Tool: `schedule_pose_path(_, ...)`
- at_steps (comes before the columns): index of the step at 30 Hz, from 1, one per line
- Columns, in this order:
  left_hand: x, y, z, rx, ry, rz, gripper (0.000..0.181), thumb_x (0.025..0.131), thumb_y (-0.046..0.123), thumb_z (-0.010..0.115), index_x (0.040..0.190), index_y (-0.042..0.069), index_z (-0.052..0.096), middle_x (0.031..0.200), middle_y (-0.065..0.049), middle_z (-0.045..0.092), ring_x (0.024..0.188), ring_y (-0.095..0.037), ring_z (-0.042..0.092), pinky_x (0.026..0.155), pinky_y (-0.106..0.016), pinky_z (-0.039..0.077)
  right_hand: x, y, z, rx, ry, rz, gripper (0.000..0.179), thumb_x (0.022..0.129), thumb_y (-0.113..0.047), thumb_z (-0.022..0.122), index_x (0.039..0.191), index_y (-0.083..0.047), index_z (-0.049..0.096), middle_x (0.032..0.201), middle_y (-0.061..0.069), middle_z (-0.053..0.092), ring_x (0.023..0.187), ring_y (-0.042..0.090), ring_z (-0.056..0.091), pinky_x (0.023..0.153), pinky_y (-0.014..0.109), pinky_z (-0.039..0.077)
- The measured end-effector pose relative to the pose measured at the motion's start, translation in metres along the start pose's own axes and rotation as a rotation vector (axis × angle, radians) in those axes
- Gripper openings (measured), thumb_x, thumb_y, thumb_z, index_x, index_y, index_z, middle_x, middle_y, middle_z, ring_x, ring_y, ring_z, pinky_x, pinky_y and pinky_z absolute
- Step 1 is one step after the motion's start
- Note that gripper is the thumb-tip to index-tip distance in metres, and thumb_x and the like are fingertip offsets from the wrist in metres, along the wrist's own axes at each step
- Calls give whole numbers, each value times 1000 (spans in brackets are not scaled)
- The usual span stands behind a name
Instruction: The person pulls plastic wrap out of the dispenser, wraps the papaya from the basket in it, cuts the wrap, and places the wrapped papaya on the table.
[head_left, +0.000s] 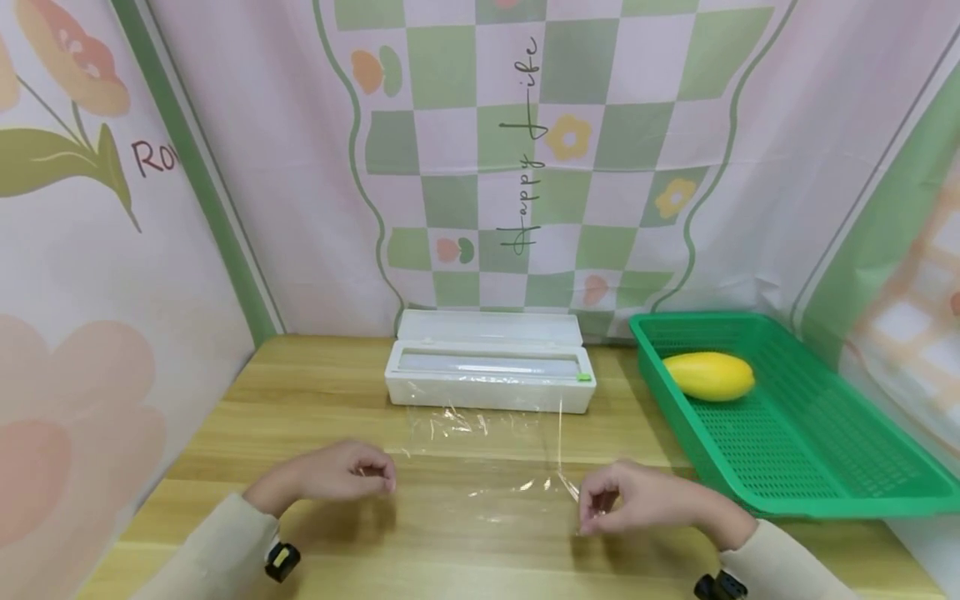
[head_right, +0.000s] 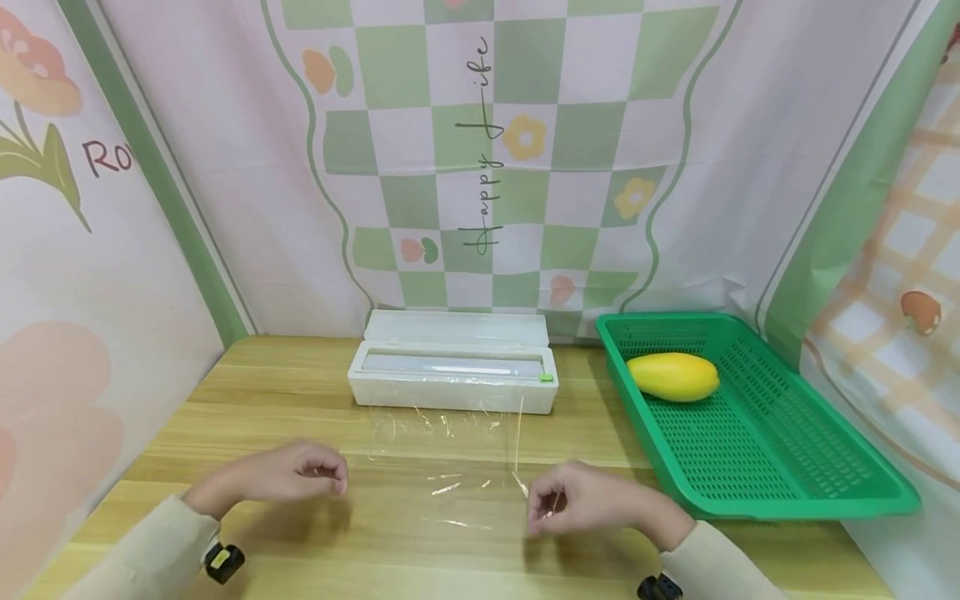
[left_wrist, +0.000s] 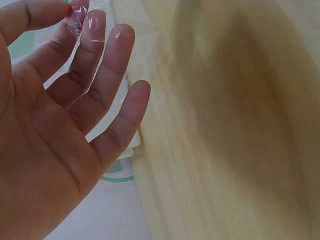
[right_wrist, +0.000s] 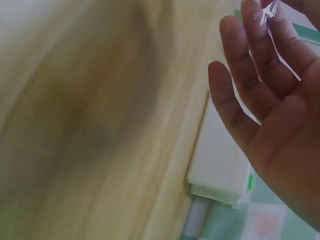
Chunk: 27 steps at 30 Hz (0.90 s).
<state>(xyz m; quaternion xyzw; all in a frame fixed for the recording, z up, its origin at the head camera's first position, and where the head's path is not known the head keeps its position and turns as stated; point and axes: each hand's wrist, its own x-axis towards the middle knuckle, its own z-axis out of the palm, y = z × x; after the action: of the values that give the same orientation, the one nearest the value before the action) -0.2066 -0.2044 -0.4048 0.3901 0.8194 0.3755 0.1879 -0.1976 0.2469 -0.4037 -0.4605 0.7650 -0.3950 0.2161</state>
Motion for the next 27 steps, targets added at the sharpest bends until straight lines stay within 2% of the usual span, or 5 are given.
schedule_pose_path(4,-3,-6,8,6,-13,-24,12,97,16,58,95,14,70,93,7,68,86,-5,62,85,-29,53,-1,6,10,10,-32,36,4,92,-11,72,92,-15,72,90,-12,68,79,1,61,68,27,57)
schedule_pose_path(14,-1,-14,23,74,-28,40,11,91,15,68,88,16,78,84,18,59,79,0,54,73,-23,51,0,10,24,-130,-61,75,5,91,-17,74,87,-17,72,82,-18,63,71,-5,56,60,21,54)
schedule_pose_path(16,-2,-13,25,69,-41,30,10,91,17,69,88,16,79,83,19,61,77,1,54,70,-22,51,-1,9,27,-141,-67,71,5,91,-17,74,87,-17,72,81,-19,63,70,-6,56,60,21,54)
schedule_pose_path(21,-1,-12,29,19,-76,-49,11,92,23,71,86,17,78,76,16,66,67,2,57,64,-20,51,0,6,30,-168,-58,44,7,95,-18,69,89,-19,74,81,-19,63,68,-7,54,57,19,52)
schedule_pose_path(27,2,-12,33,-24,-51,-90,14,95,25,70,85,16,72,70,11,67,62,-3,63,63,-22,53,2,6,32,-172,5,47,13,102,-20,60,95,-20,71,79,-17,63,67,-7,54,58,19,52)
